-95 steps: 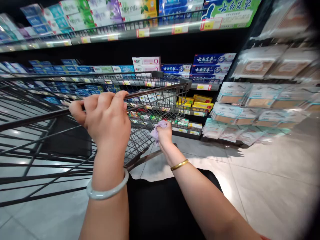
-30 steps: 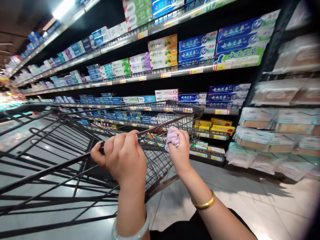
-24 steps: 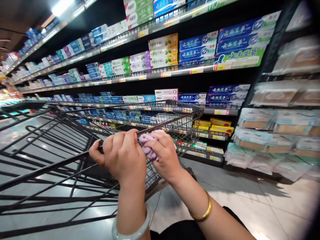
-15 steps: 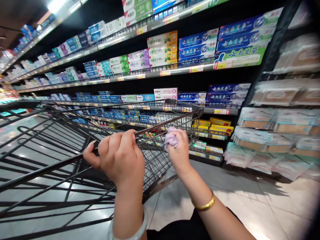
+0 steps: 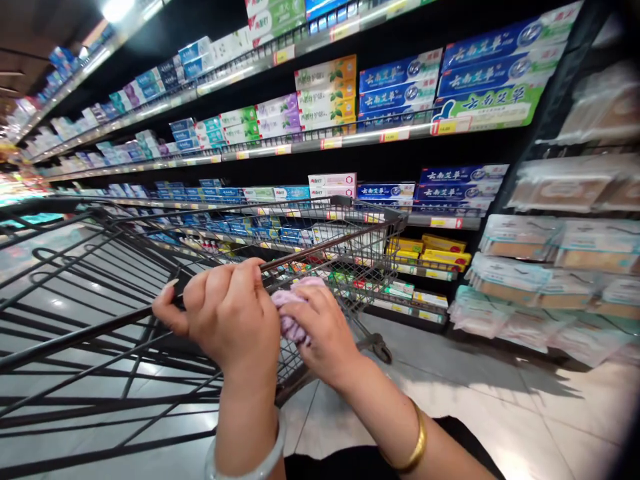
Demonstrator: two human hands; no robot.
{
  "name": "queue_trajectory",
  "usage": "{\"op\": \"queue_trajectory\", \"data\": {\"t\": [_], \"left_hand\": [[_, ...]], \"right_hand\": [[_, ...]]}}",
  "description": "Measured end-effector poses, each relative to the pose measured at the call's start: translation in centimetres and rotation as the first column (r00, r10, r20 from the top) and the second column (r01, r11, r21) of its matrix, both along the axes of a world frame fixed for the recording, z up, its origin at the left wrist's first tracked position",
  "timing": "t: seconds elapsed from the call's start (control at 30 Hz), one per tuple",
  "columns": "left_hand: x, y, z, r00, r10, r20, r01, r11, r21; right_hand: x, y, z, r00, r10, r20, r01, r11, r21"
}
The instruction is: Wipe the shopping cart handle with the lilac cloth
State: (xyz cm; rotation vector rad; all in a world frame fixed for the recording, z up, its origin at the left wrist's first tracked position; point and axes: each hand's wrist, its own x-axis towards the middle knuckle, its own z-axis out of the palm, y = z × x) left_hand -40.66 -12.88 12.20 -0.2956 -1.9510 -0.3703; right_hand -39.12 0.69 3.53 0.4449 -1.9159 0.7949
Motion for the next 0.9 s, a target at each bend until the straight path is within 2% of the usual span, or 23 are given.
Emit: {"op": "queue_trajectory", "data": {"t": [0.03, 0.1, 0.17, 0.23, 0.33, 0.4, 0.43, 0.5, 0.57, 0.63, 0.7, 0.77, 0.8, 0.83, 0.9], "left_hand": [[0.0, 0.0, 0.0, 1.0, -0.002, 0.001, 0.002, 1.0, 0.008], [0.0, 0.1, -0.1, 1.0, -0.007, 0.009, 0.007, 1.0, 0.02], [0.0, 0.2, -0.1, 1.0, -0.011, 0.011, 0.011, 1.0, 0.024], [0.0, 0.2, 0.0, 1.0, -0.028, 0.004, 0.028, 0.999, 0.027], [0.0, 0.2, 0.0, 0.998, -0.057, -0.011, 0.058, 0.997, 0.047], [-0.1, 0.1, -0.1, 0.998, -0.06, -0.016, 0.061, 0.997, 0.053], [-0.1, 0.1, -0.1, 0.998, -0.061, -0.018, 0.062, 0.997, 0.054], [-0.1, 0.2, -0.1, 0.997, -0.073, -0.015, 0.074, 0.996, 0.053], [0.0, 0.2, -0.1, 0.997, -0.082, -0.009, 0.083, 0.995, 0.053], [0.0, 0.2, -0.1, 0.996, -0.085, -0.009, 0.086, 0.995, 0.053], [-0.1, 0.2, -0.2, 0.995, -0.1, -0.025, 0.101, 0.993, 0.06], [-0.2, 0.2, -0.2, 0.993, -0.115, -0.036, 0.118, 0.99, 0.073], [-0.2, 0.2, -0.3, 0.992, -0.12, -0.035, 0.122, 0.989, 0.08], [-0.3, 0.2, -0.4, 0.992, -0.125, -0.03, 0.127, 0.988, 0.085], [-0.3, 0.2, -0.5, 0.989, -0.145, -0.022, 0.147, 0.985, 0.096]], "right_hand": [[-0.1, 0.2, -0.1, 1.0, -0.015, -0.004, 0.015, 1.0, 0.018], [-0.7, 1.3, -0.6, 0.994, -0.113, 0.013, 0.114, 0.986, -0.126], [-1.4, 2.4, -1.2, 0.975, -0.205, 0.081, 0.22, 0.921, -0.323], [-1.6, 2.2, -1.5, 0.965, -0.233, 0.123, 0.263, 0.889, -0.376], [-0.9, 0.0, -1.4, 0.984, -0.152, 0.094, 0.169, 0.963, -0.209], [-0.5, -0.8, -1.2, 0.991, -0.097, 0.089, 0.106, 0.99, -0.094], [-0.6, -0.6, -1.1, 0.991, -0.096, 0.093, 0.104, 0.991, -0.084], [-0.9, 0.8, -1.0, 0.984, -0.149, 0.1, 0.166, 0.969, -0.185], [-1.3, 2.5, -0.8, 0.967, -0.233, 0.103, 0.255, 0.901, -0.351], [-1.4, 3.3, -0.7, 0.953, -0.278, 0.117, 0.301, 0.852, -0.428], [-0.9, 2.8, -0.5, 0.967, -0.223, 0.124, 0.253, 0.902, -0.35], [-0.3, 1.8, -0.5, 0.982, -0.118, 0.148, 0.144, 0.973, -0.181], [-0.1, 1.4, -0.5, 0.984, -0.083, 0.16, 0.102, 0.988, -0.112], [-0.1, 1.3, -0.5, 0.983, -0.072, 0.168, 0.086, 0.993, -0.078], [-0.4, 2.1, -0.8, 0.979, -0.117, 0.168, 0.141, 0.98, -0.137]]}}
